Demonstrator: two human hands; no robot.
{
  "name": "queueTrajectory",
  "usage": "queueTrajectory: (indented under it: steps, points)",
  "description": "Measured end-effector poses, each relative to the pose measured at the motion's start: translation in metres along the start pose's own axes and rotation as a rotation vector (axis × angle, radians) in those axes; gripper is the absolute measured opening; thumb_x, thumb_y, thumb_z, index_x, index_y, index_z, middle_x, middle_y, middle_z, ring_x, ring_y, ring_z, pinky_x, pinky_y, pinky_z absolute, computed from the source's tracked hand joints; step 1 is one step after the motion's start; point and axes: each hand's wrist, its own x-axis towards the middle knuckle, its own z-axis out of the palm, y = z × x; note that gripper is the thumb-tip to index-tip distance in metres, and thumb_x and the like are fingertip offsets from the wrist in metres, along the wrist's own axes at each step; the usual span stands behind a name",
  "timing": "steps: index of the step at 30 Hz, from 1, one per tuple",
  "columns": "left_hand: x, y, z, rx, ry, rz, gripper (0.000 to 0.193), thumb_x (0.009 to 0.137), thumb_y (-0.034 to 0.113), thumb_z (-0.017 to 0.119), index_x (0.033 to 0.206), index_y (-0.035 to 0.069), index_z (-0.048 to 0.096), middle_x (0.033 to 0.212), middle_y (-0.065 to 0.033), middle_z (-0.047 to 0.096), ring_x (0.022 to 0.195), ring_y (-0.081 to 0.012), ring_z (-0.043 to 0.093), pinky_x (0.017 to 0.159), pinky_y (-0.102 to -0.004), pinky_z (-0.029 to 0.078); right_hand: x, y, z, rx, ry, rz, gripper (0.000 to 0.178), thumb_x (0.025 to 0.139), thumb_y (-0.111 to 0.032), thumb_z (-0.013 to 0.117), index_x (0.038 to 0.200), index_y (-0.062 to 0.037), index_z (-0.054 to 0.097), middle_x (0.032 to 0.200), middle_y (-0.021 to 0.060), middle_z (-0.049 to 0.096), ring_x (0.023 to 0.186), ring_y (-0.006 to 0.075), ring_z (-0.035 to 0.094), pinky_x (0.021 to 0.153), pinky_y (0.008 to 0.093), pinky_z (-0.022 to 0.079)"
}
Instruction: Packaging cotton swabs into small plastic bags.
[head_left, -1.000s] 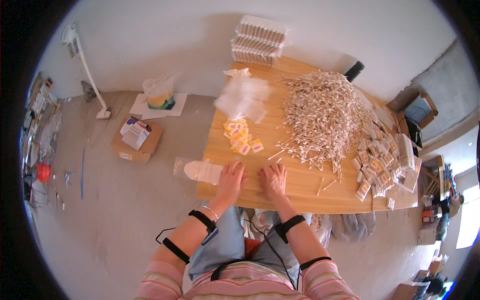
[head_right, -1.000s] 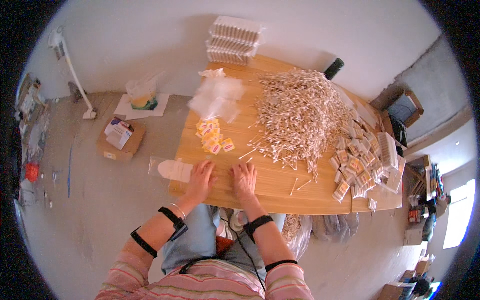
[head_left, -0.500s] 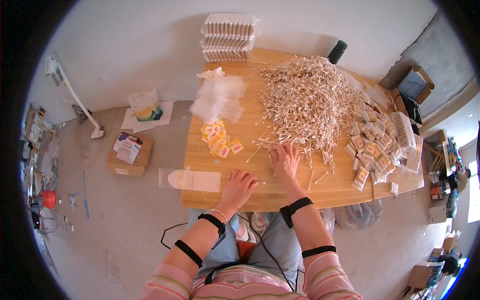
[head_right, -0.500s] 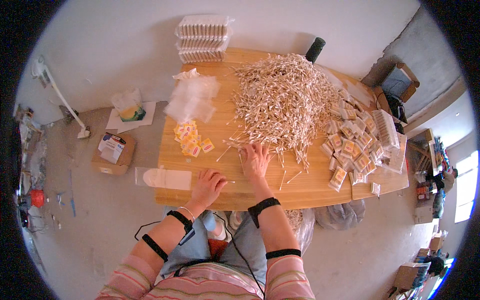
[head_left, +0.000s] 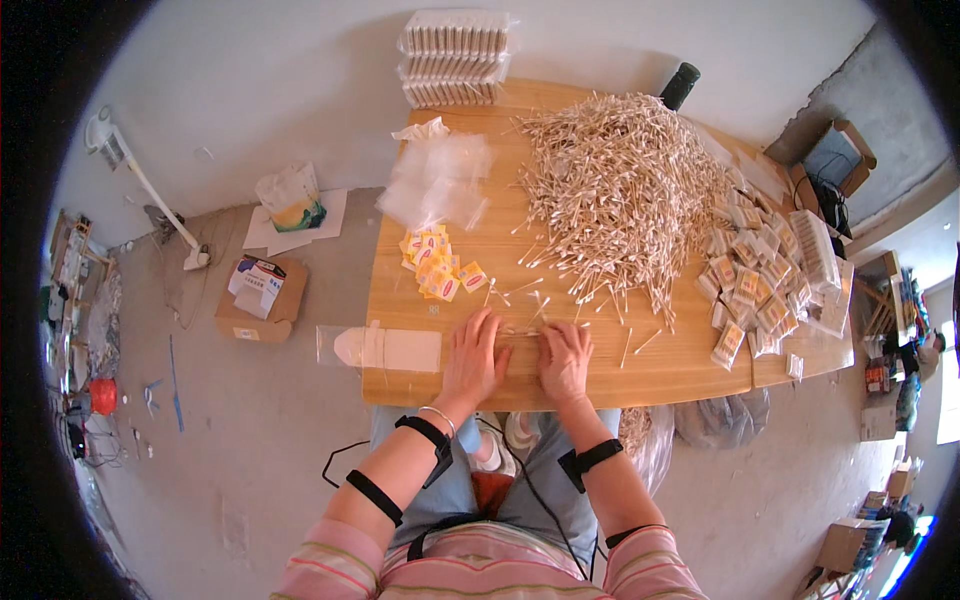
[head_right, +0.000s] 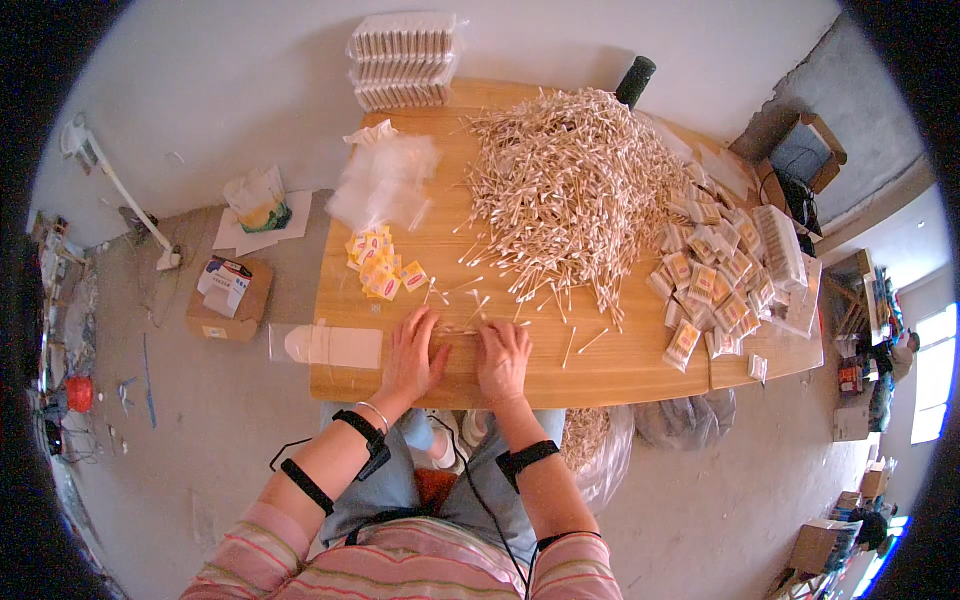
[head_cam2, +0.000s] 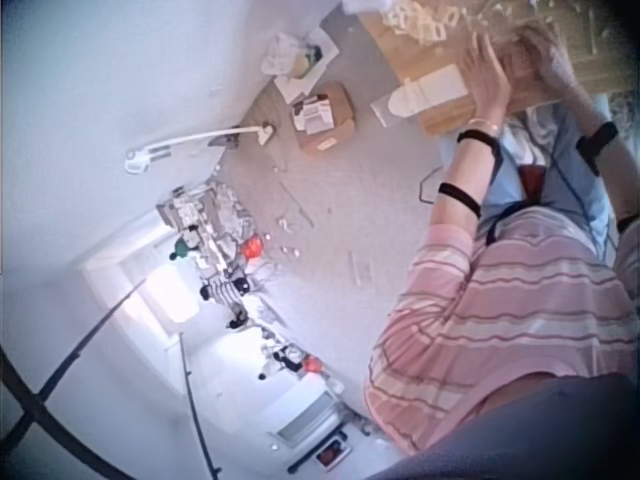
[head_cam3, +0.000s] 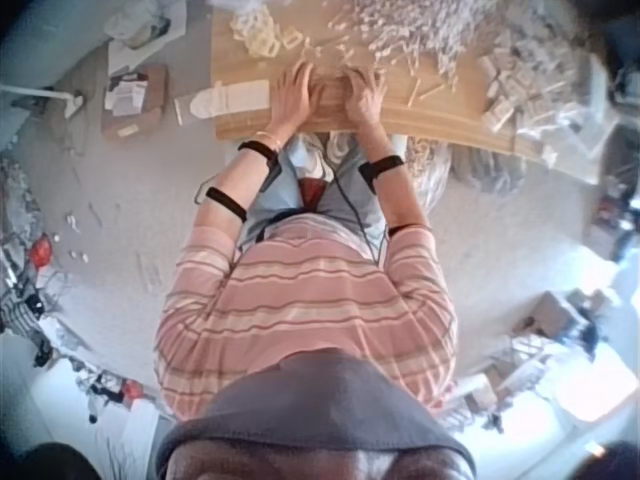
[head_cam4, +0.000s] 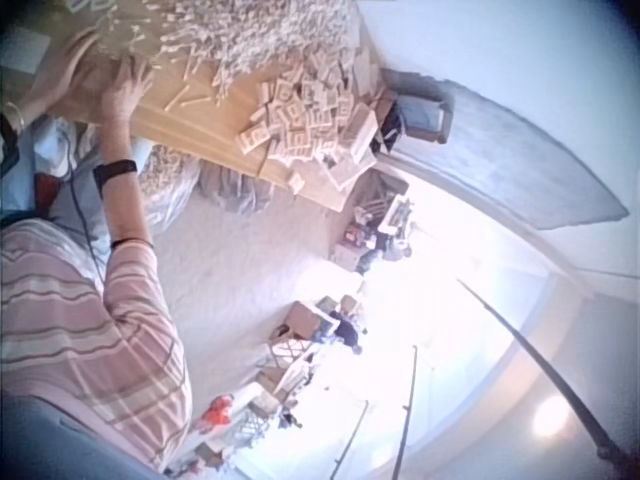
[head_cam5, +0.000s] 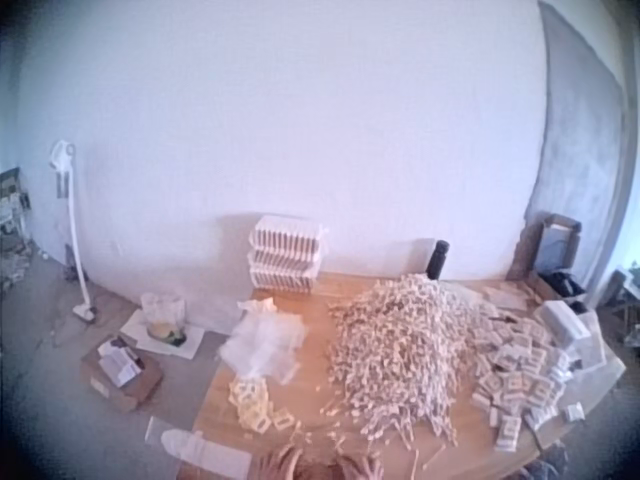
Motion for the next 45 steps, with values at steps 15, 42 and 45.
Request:
queueTrajectory:
  steps: [15,42,45]
  points:
    - [0.071,-0.011,0.0,0.048,-0.005,-0.009,0.044,0.081,0.012,0.068,0.122,0.005,0.054,0.121,-0.0142,0.051,0.113,-0.0357,0.047,0.098,-0.0445,0.039,0.005,0.006,0.006,-0.04,0.101,0.189,0.019,0.088,-0.015,0.059,0.106,-0.0071,0.063,0.108,0.0104,0.055,0.107,0.0322,0.048,0.095,0.0452,0.037]
    - [0.019,-0.019,0.003,-0.103,0.002,0.104,0.017,0.078,0.006,0.068,0.095,0.006,0.067,0.093,-0.0092,0.06,0.091,-0.0324,0.055,0.081,-0.0413,0.045,0.006,0.008,0.01,-0.033,0.217,0.307,0.015,0.087,-0.015,0.06,0.097,-0.0046,0.064,0.11,0.0117,0.056,0.108,0.0336,0.047,0.097,0.0451,0.036]
    - [-0.003,-0.023,-0.002,-0.129,0.032,0.132,0.013,0.077,0.006,0.069,0.09,0.007,0.068,0.089,-0.0082,0.06,0.089,-0.0314,0.055,0.079,-0.0402,0.046,0.006,0.009,0.01,0.013,0.174,0.332,0.014,0.09,-0.015,0.058,0.099,-0.0067,0.065,0.11,0.0085,0.057,0.112,0.0323,0.045,0.098,0.0469,0.034]
